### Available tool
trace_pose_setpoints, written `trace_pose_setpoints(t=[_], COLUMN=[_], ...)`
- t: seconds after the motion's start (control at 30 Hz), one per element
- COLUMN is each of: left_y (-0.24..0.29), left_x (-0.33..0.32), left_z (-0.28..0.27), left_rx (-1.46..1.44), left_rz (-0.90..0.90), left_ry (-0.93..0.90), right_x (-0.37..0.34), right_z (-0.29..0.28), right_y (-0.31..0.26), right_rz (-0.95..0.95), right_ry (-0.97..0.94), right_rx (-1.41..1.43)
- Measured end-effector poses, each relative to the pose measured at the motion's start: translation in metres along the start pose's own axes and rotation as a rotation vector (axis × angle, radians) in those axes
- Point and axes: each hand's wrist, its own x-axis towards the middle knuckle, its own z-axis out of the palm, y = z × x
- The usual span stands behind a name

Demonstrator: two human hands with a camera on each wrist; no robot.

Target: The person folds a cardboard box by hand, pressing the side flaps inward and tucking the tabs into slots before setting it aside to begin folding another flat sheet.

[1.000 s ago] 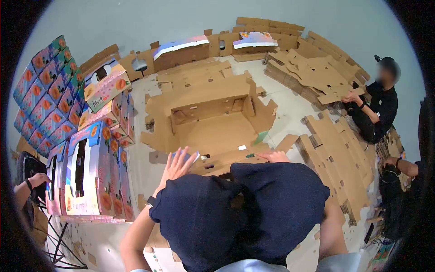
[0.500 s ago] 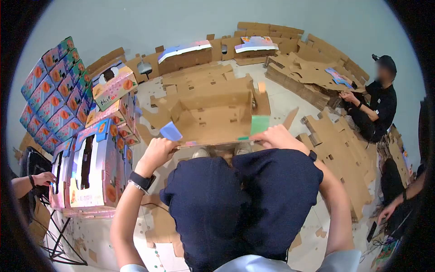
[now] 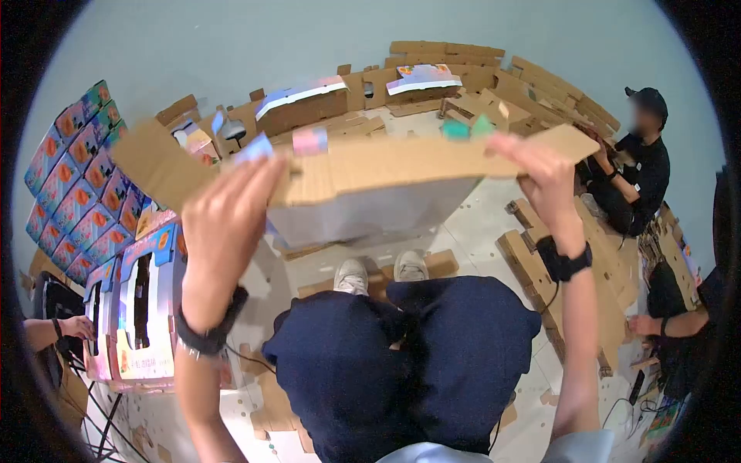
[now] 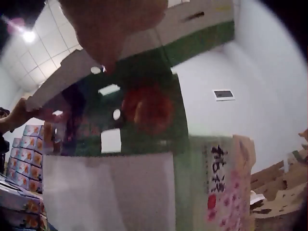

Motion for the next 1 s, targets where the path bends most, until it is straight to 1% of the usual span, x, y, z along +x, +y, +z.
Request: trace_pose_setpoints(t=[0.07,0.13,0.2,0.3,0.33,0.4,0.43,0.47,0.5,0.53,0.6,0.63,0.67,0.73,0.77,0.8,0.87,0.9,0.93,0.97,1.0], left_y=[0.009,0.015,0.013,-0.002,-0.006,-0.012,-0.011,-0.007,-0.004,-0.001,0.002,0.002,0.001,-0.002,-0.006,-0.011,-0.024,-0.033,-0.039,-0.050,-0.064], left_x=[-0.017,-0.036,-0.041,-0.038,-0.035,-0.027,-0.021,-0.014,-0.010,-0.008,-0.005,-0.005,-0.005,-0.002,-0.001,0.000,0.002,0.004,0.011,0.014,0.020], left_z=[-0.009,-0.005,-0.009,-0.022,-0.024,-0.031,-0.036,-0.042,-0.049,-0.056,-0.068,-0.072,-0.074,-0.073,-0.071,-0.065,-0.041,-0.019,-0.003,0.025,0.055], left_rx=[-0.223,-0.266,-0.297,-0.321,-0.296,-0.255,-0.258,-0.227,-0.195,-0.196,-0.167,-0.152,-0.153,-0.278,-0.246,-0.245,-0.319,-0.332,-0.380,-0.344,-0.308], left_rz=[-0.041,-0.074,-0.104,-0.204,-0.223,-0.201,-0.198,-0.177,-0.159,-0.163,-0.123,-0.121,-0.126,-0.142,-0.204,-0.208,-0.161,-0.197,-0.264,-0.262,-0.263], left_ry=[-0.287,-0.258,-0.226,-0.263,-0.231,-0.124,-0.127,-0.002,0.123,0.115,0.184,0.163,0.157,-0.010,-0.178,-0.176,-0.221,-0.279,-0.316,-0.289,-0.261], right_x=[-0.014,-0.017,-0.011,0.006,0.013,0.027,0.033,0.039,0.045,0.048,0.054,0.060,0.062,0.068,0.075,0.083,0.103,0.104,0.117,0.117,0.124], right_z=[-0.014,-0.024,-0.033,-0.051,-0.053,-0.057,-0.059,-0.063,-0.073,-0.081,-0.095,-0.105,-0.107,-0.105,-0.101,-0.093,-0.067,-0.039,-0.016,0.020,0.057], right_y=[-0.002,-0.011,-0.015,-0.018,-0.018,-0.017,-0.014,-0.012,-0.014,-0.014,-0.013,-0.015,-0.011,0.003,0.008,0.010,0.019,0.034,0.037,0.050,0.056], right_rz=[0.006,-0.029,-0.064,-0.081,-0.079,-0.062,-0.054,-0.047,-0.032,-0.032,0.025,0.143,0.141,0.073,0.096,0.091,0.008,-0.030,-0.011,-0.085,-0.114], right_ry=[-0.540,-0.524,-0.495,-0.362,-0.358,-0.140,-0.099,-0.059,-0.077,-0.083,-0.157,-0.315,-0.321,-0.609,-0.747,-0.747,-1.015,-0.959,-1.017,-0.868,-0.789], right_rx=[0.227,0.238,0.250,0.168,0.163,0.035,0.043,0.054,0.006,0.013,0.080,0.208,0.213,0.272,0.252,0.252,0.184,0.204,0.230,0.238,0.243])
